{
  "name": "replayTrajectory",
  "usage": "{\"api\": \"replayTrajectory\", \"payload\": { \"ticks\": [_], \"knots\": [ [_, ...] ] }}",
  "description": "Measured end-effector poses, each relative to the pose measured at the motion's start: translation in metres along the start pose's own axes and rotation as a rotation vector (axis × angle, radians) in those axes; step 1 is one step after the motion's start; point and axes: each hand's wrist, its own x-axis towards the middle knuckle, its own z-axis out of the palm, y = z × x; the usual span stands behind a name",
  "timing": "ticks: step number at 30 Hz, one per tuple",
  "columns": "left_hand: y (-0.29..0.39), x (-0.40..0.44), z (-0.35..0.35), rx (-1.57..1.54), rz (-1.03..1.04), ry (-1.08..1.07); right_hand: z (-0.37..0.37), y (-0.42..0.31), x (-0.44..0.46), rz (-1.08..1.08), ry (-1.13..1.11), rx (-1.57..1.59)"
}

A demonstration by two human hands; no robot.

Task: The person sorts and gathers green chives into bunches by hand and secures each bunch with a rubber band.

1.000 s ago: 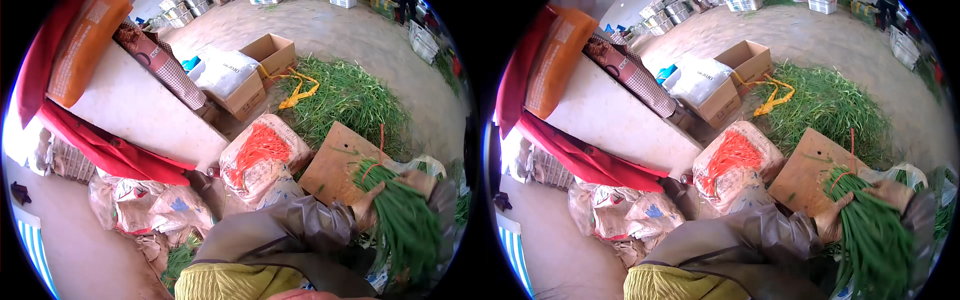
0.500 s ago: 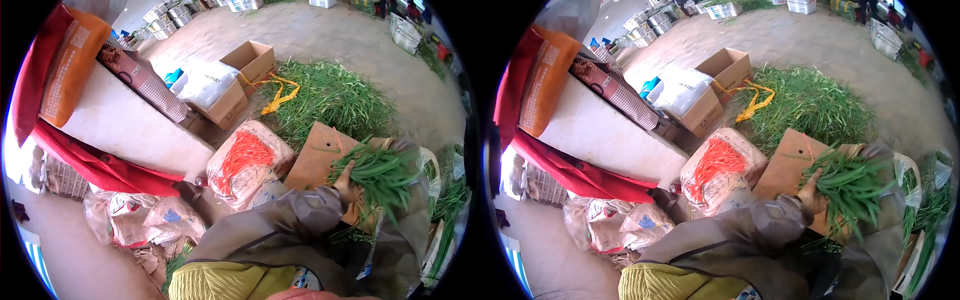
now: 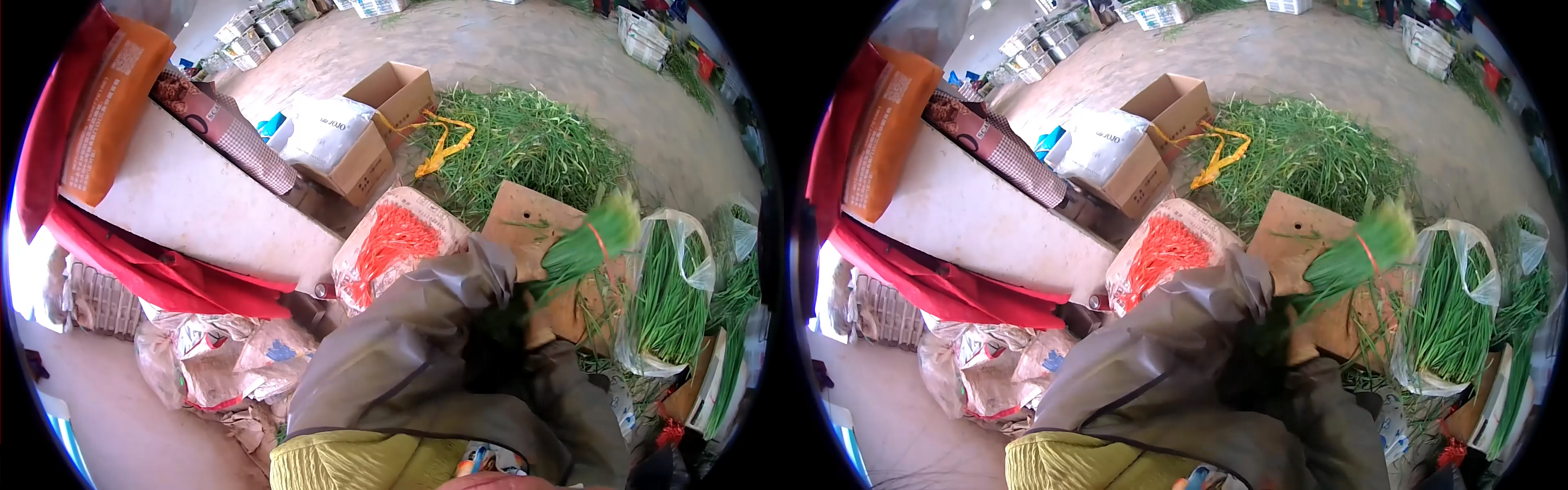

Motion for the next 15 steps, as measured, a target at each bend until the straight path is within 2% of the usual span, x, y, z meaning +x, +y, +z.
{"api": "replayTrajectory", "payload": {
  "ticks": [1,2,3,4,5,7,9,11,12,13,15],
  "knots": [
    [-0.004,-0.002,-0.008,0.169,0.015,-0.089,0.009,0.002,0.01,-0.001,-0.002,0.005],
    [-0.005,-0.008,-0.016,0.338,0.03,-0.183,0.022,0.01,0.02,-0.249,-0.059,-0.493],
    [0.011,-0.014,-0.025,0.473,-0.1,-0.301,0.032,0.019,0.029,-0.497,-0.116,-0.993],
    [0.004,-0.02,-0.026,0.476,-0.097,-0.304,0.037,0.022,0.033,-0.747,-0.169,-1.496],
    [-0.008,-0.028,-0.026,0.47,-0.181,-0.389,0.037,0.015,0.021,-0.744,-0.165,-1.494],
    [-0.03,-0.046,-0.037,0.54,-0.144,-0.404,0.018,-0.002,-0.017,-0.15,-0.444,-0.173],
    [-0.045,-0.06,-0.05,0.605,-0.126,-0.437,-0.02,-0.035,-0.056,-0.005,-0.516,-0.37],
    [-0.062,-0.077,-0.086,0.653,-0.154,-0.42,-0.06,-0.036,-0.08,0.122,-0.504,-0.18],
    [-0.074,-0.085,-0.11,0.674,-0.196,-0.394,-0.08,-0.03,-0.088,0.195,-0.427,-0.102],
    [-0.088,-0.096,-0.139,0.69,-0.244,-0.36,-0.105,-0.012,-0.087,0.146,-0.372,-0.18],
    [-0.128,-0.117,-0.193,0.696,-0.354,-0.302,-0.149,0.025,-0.076,-0.07,-0.159,-0.117]
  ]
}}
